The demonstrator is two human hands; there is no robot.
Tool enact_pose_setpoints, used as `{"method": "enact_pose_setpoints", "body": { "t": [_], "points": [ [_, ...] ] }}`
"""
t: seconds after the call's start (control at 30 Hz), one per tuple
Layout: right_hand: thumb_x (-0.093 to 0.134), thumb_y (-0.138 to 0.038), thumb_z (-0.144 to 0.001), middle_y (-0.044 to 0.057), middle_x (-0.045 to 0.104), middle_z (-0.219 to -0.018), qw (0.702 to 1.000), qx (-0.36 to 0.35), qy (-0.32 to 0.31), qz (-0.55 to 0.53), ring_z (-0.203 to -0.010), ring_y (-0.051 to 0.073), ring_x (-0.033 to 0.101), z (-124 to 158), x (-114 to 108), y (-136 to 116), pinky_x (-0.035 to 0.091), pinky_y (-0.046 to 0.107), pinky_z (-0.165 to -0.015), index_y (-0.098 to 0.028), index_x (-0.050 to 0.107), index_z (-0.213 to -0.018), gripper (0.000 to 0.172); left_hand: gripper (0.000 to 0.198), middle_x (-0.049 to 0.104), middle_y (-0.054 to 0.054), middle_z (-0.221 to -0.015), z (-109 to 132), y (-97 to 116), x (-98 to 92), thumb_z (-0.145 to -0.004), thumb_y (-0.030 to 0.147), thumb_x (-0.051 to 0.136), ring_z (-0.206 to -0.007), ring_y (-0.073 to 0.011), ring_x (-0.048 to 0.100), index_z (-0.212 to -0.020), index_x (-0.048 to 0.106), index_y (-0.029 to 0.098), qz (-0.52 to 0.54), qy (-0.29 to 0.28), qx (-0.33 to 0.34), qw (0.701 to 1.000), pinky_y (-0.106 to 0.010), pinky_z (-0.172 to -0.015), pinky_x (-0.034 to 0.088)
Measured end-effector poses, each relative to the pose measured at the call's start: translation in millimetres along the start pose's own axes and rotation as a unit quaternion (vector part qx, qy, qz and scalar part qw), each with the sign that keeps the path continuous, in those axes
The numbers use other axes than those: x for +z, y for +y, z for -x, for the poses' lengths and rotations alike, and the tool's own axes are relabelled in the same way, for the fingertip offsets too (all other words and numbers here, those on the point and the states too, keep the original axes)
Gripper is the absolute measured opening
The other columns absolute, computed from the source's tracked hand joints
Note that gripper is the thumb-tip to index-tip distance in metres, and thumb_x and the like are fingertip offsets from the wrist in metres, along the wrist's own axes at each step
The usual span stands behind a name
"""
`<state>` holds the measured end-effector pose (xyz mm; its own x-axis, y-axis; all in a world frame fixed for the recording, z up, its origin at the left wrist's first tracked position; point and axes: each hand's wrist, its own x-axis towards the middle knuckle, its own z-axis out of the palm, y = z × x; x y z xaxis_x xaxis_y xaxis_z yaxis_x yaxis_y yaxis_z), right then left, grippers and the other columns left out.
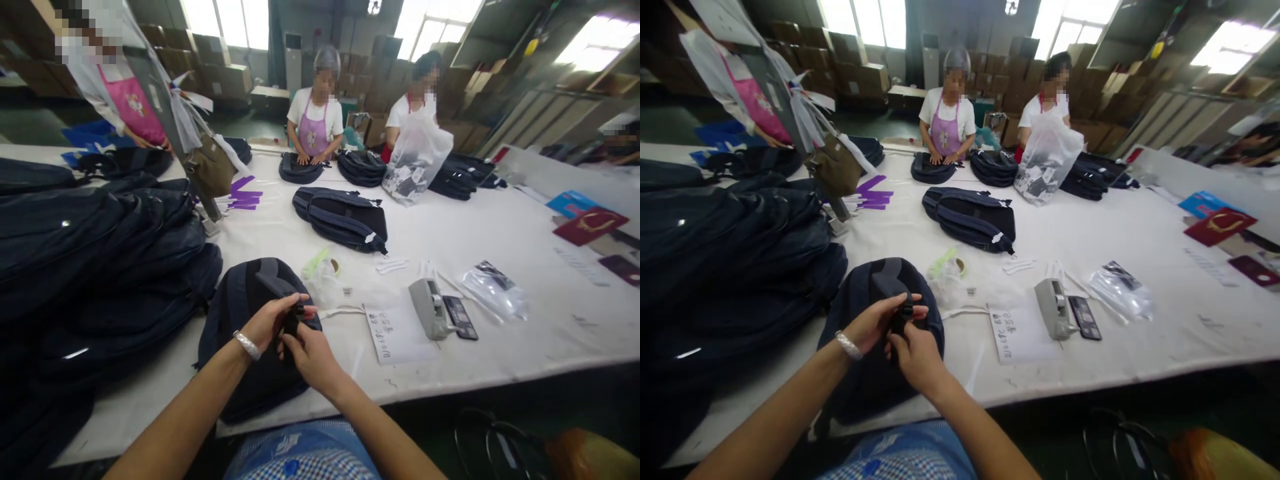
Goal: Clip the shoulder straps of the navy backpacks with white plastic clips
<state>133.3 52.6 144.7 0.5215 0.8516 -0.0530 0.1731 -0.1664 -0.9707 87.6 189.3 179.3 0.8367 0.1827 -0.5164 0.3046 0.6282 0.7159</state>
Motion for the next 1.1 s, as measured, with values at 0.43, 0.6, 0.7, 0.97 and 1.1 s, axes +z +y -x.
{"method": "enact_pose_setpoints", "body": {
  "t": [0.43, 0.6, 0.7, 0.97, 1.1],
  "points": [
    [0.041, -0.041, -0.091, -0.006, 0.049, -0.052, 0.997, 0.045, -0.056, -0.024, -0.044, 0.007, 0.044, -8.9, -42.4, 16.2, 0.033, 0.017, -0.046, -0.019, 0.058, -0.072, 0.033, 0.036, 0.072, -0.015, -0.084, -40.5, 49.0, 1.5, -0.092, 0.036, 0.041, -0.080, -0.0229, 0.070, -0.093, 0.062, 0.007, 0.093, 0.193, 0.220, 0.952, -0.040, -0.079, 0.056],
    [0.042, -0.039, -0.090, -0.006, 0.049, -0.052, 0.996, 0.074, -0.045, 0.001, -0.047, 0.008, 0.046, -3.6, -50.3, 65.6, 0.035, 0.018, -0.048, -0.020, 0.059, -0.071, 0.032, 0.033, 0.072, -0.015, -0.082, -68.2, 46.6, -5.9, -0.090, 0.035, 0.046, -0.084, -0.0241, 0.069, -0.091, 0.062, 0.006, 0.082, 0.205, 0.229, 0.948, -0.042, -0.082, 0.055],
    [0.041, -0.038, -0.090, -0.006, 0.051, -0.052, 0.994, 0.101, -0.042, 0.013, -0.047, 0.008, 0.047, 0.7, -43.5, 95.4, 0.035, 0.018, -0.049, -0.020, 0.059, -0.072, 0.031, 0.032, 0.072, -0.015, -0.080, -83.3, 38.3, -15.7, -0.091, 0.032, 0.044, -0.084, -0.0237, 0.069, -0.086, 0.062, 0.006, 0.100, 0.222, 0.233, 0.942, -0.042, -0.082, 0.055],
    [0.044, -0.035, -0.089, -0.005, 0.057, -0.054, 0.985, 0.145, -0.036, 0.082, -0.051, 0.009, 0.051, 10.2, -25.5, 157.1, 0.031, 0.020, -0.051, -0.021, 0.060, -0.068, 0.030, 0.034, 0.071, -0.012, -0.084, -117.1, 9.1, -59.5, -0.094, 0.027, 0.034, -0.085, -0.0194, 0.069, -0.082, 0.061, 0.011, 0.150, 0.273, 0.203, 0.928, -0.038, -0.083, 0.053],
    [0.047, -0.034, -0.088, -0.004, 0.061, -0.057, 0.978, 0.135, -0.027, 0.154, -0.056, 0.010, 0.054, 13.4, -17.8, 161.2, 0.029, 0.021, -0.052, -0.022, 0.061, -0.068, 0.027, 0.037, 0.070, -0.009, -0.085, -118.1, 4.8, -67.6, -0.095, 0.028, 0.030, -0.086, -0.0177, 0.068, -0.080, 0.061, 0.013, 0.168, 0.280, 0.188, 0.926, -0.036, -0.085, 0.053]
  ]
}}
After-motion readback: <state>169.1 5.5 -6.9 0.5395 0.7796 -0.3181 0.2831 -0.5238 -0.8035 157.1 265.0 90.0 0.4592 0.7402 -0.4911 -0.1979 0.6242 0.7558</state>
